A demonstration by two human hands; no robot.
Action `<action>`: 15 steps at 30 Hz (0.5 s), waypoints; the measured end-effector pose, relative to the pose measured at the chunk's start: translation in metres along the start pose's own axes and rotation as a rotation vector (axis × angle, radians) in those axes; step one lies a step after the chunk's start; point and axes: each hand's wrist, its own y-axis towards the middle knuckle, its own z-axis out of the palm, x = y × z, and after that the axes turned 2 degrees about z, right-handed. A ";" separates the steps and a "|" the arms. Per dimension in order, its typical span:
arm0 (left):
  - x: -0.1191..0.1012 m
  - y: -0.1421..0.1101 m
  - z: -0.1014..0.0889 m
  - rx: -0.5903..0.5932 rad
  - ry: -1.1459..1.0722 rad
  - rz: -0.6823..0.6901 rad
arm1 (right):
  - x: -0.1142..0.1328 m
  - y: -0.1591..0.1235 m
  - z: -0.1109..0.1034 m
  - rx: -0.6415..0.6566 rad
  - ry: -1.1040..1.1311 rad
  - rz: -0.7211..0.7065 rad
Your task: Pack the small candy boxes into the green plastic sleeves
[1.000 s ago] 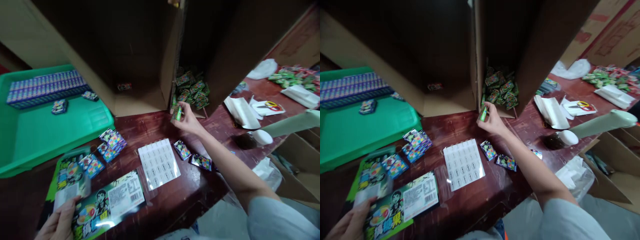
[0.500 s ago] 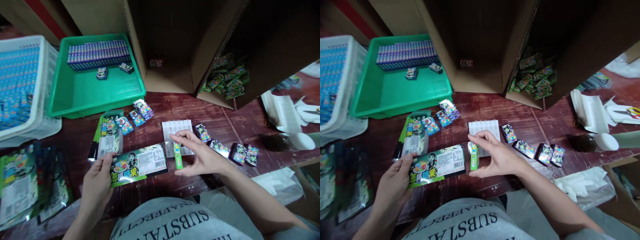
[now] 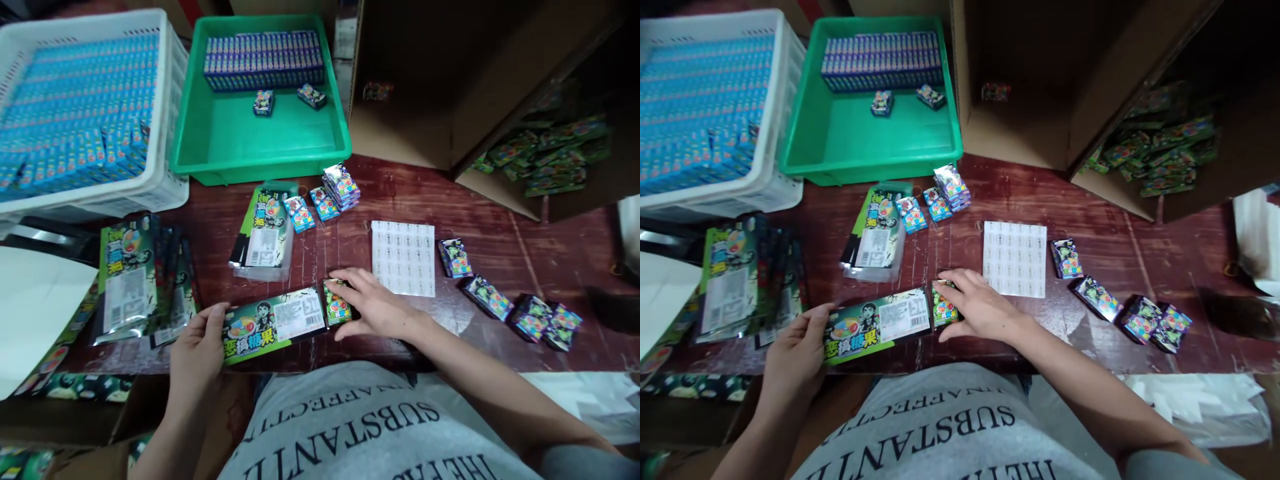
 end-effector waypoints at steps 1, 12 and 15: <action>0.001 0.001 0.001 0.000 -0.002 -0.006 | 0.001 -0.003 0.000 0.016 0.004 -0.009; -0.011 0.002 0.000 0.094 -0.090 0.016 | 0.004 -0.010 -0.017 0.074 0.162 -0.133; -0.015 0.000 0.003 0.102 -0.101 0.010 | 0.002 -0.006 -0.021 0.036 0.131 -0.157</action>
